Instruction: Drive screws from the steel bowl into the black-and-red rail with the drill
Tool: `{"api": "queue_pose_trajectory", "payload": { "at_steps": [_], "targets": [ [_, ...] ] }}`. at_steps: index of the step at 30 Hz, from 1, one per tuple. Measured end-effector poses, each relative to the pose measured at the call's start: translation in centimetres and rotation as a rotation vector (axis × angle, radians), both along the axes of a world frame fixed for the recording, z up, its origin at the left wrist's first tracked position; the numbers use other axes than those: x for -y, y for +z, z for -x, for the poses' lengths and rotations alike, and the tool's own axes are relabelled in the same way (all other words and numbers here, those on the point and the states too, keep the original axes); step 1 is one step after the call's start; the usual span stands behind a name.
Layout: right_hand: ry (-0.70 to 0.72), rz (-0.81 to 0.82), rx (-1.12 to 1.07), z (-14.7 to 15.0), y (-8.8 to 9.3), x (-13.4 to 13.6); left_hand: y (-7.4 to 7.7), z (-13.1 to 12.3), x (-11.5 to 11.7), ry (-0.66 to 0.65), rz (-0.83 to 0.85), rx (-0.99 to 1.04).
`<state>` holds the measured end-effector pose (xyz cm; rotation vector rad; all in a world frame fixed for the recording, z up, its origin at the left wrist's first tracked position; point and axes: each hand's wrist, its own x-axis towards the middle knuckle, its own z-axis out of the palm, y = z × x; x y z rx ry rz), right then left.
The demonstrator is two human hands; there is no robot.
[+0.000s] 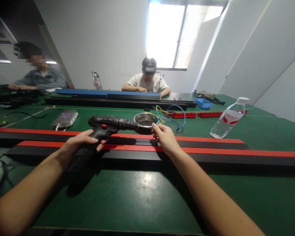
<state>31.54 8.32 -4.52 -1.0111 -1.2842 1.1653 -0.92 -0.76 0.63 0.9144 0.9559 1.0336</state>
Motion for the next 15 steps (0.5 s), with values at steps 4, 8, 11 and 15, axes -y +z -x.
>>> {"api": "queue_pose_trajectory", "payload": {
  "at_steps": [4, 8, 11, 15],
  "targets": [
    [0.003, -0.009, 0.020, -0.06, 0.01, 0.02, -0.08, 0.09, 0.00, -0.012, -0.007, -0.001],
    [0.017, -0.027, 0.029, -0.17, -0.09, 0.02, -0.28, 0.16, -0.23, -0.011, -0.008, -0.002],
    [0.016, -0.034, 0.026, -0.15, -0.03, 0.10, -0.45, 0.19, -0.39, -0.012, -0.009, -0.004],
    [0.009, -0.038, 0.021, -0.05, 0.09, 0.14, -0.52, 0.19, -0.51, 0.009, -0.001, -0.014]
  ]
}}
